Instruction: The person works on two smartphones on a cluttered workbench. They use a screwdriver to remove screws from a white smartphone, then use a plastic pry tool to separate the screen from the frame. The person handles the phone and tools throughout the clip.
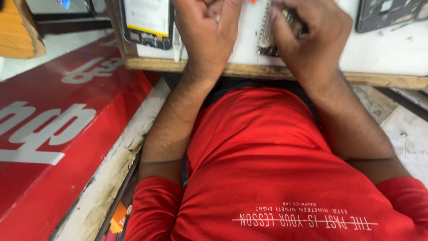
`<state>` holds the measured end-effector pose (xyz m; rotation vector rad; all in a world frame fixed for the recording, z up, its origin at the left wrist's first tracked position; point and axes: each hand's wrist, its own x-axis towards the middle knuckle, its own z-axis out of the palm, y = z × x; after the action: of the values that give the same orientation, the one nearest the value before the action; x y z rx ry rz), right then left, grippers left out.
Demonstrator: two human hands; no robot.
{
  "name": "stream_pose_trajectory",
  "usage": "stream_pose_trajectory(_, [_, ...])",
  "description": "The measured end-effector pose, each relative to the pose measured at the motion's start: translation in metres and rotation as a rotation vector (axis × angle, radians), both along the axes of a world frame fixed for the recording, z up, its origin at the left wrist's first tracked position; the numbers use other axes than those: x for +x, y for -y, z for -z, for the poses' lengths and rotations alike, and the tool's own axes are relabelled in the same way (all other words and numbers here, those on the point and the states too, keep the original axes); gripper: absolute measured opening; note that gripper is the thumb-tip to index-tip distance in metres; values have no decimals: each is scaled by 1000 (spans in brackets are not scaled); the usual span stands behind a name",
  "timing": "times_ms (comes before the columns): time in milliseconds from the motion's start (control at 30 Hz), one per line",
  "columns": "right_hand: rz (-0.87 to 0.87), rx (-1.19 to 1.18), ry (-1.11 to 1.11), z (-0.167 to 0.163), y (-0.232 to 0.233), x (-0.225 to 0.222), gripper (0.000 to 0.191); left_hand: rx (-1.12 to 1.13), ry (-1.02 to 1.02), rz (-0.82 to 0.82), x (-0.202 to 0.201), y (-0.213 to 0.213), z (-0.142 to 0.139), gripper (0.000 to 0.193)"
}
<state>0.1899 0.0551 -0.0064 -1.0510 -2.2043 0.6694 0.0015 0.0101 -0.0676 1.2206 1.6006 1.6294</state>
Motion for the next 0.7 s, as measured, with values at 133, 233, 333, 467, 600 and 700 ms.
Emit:
stream_pose_trajectory(133, [21,12,69,6,-1,5,10,12,0,-4,-2,3,2,31])
stream_pose_trajectory(233, [29,-1,40,9,0,7,13,-41,-19,-62,-1,3,3,33])
stream_pose_trajectory(333, [26,-17,-30,10,-1,7,18,-47,-100,-97,0,2,3,34])
stream_pose_trajectory(467, [7,-44,-102,12,-2,7,19,-16,-188,-63,-1,1,1,31])
stream_pose_trajectory(600, [-4,-55,-133,12,-3,7,21,-34,-210,-60,-3,-1,2,30])
stream_pose_trajectory(700, [2,-71,-118,12,-2,8,23,-35,-251,-56,-3,-4,3,34])
